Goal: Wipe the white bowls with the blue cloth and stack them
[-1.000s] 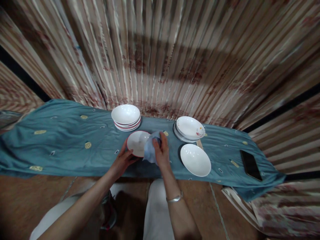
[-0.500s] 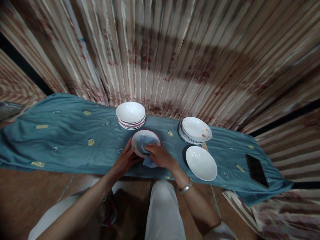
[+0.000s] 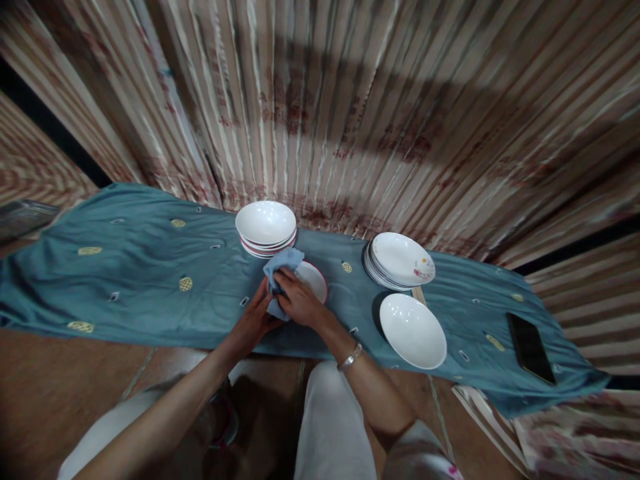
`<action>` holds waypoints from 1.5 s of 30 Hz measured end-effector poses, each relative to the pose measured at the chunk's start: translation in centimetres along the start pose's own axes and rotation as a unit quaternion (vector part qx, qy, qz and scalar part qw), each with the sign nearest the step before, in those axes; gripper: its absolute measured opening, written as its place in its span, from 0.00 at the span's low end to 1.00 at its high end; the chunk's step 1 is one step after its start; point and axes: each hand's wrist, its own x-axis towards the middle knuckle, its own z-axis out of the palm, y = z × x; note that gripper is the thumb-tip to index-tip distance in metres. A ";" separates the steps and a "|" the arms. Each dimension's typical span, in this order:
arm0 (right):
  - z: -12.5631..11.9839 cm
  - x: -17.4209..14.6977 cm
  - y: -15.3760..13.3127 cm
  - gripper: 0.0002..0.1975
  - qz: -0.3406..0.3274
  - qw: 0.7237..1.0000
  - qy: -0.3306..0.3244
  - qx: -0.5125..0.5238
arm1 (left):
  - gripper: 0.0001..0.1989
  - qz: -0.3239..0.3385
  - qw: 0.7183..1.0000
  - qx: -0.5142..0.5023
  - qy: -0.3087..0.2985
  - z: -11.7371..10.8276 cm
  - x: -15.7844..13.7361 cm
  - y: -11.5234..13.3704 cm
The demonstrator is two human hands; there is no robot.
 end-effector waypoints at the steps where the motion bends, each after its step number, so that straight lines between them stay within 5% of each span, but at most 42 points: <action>1: -0.2 0.2 -0.1 0.29 0.000 1.000 -0.001 -0.016 | 0.41 -0.006 1.000 -0.001 -0.001 0.0 0.0 0.1; 14: -3.0 0.3 -0.9 0.22 0.085 0.946 -0.049 -0.310 | 0.41 -0.003 1.000 -0.008 -0.003 0.3 -0.4 0.3; 28: -5.5 -2.4 -2.2 0.15 0.097 0.886 -0.193 -0.410 | 0.39 0.010 1.000 0.019 0.009 0.4 -0.1 0.0; 32: -5.7 -2.9 -2.3 0.15 0.090 0.893 -0.217 -0.384 | 0.40 0.009 1.000 0.022 0.006 0.5 -0.1 0.1; 38: -5.5 -3.5 -2.1 0.17 0.100 0.940 -0.216 -0.243 | 0.43 0.019 0.999 0.028 0.014 0.6 -0.1 -0.1; 45: -3.7 -3.0 -2.5 0.10 0.088 0.987 -0.129 -0.031 | 0.43 0.022 0.999 0.029 0.013 0.6 -0.1 -0.1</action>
